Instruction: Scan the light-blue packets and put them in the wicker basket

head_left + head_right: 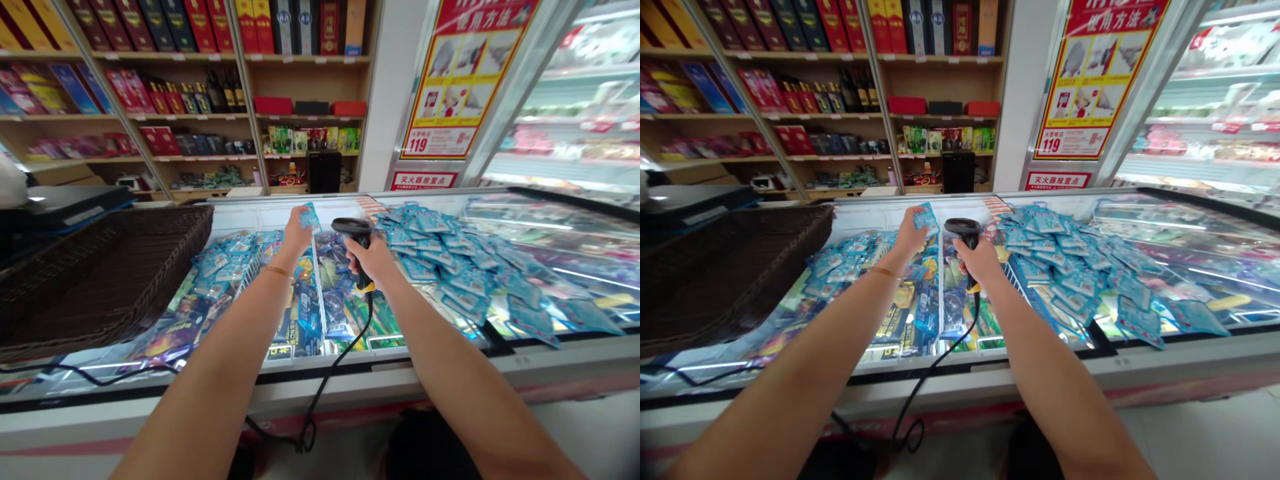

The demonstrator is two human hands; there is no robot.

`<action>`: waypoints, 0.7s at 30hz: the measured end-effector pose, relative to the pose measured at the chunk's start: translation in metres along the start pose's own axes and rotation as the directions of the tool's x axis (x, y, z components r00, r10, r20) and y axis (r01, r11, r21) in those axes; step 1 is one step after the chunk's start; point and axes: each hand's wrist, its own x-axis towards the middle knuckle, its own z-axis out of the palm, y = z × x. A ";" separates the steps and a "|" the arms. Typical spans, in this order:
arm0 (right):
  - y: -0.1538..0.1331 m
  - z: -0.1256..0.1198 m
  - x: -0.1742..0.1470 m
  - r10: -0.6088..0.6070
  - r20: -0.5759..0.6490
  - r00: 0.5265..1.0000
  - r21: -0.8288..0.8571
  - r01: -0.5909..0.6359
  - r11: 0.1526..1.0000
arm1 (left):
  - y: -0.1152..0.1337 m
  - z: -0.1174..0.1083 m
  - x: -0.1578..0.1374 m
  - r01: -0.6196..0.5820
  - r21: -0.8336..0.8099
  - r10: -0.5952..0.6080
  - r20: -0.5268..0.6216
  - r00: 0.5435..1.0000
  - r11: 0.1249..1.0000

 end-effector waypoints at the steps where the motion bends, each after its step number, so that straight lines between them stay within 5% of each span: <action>1: 0.001 0.000 0.000 0.002 0.005 1.000 -0.007 -0.002 1.000 | -0.001 0.005 -0.005 -0.038 -0.012 0.038 0.006 0.999 0.999; 3: 0.002 0.001 0.000 0.000 0.018 1.000 -0.025 0.000 1.000 | -0.006 0.013 -0.013 -0.037 -0.038 0.036 -0.013 0.999 0.999; 9: 0.000 0.006 -0.009 -0.001 0.055 0.998 -0.111 0.007 0.994 | -0.025 0.020 -0.010 0.246 -0.316 -0.254 0.016 0.967 0.916; 21: -0.007 0.008 -0.017 0.010 0.009 1.000 -0.307 -0.007 0.952 | -0.032 0.019 -0.004 0.285 -0.377 -0.290 0.046 0.956 0.881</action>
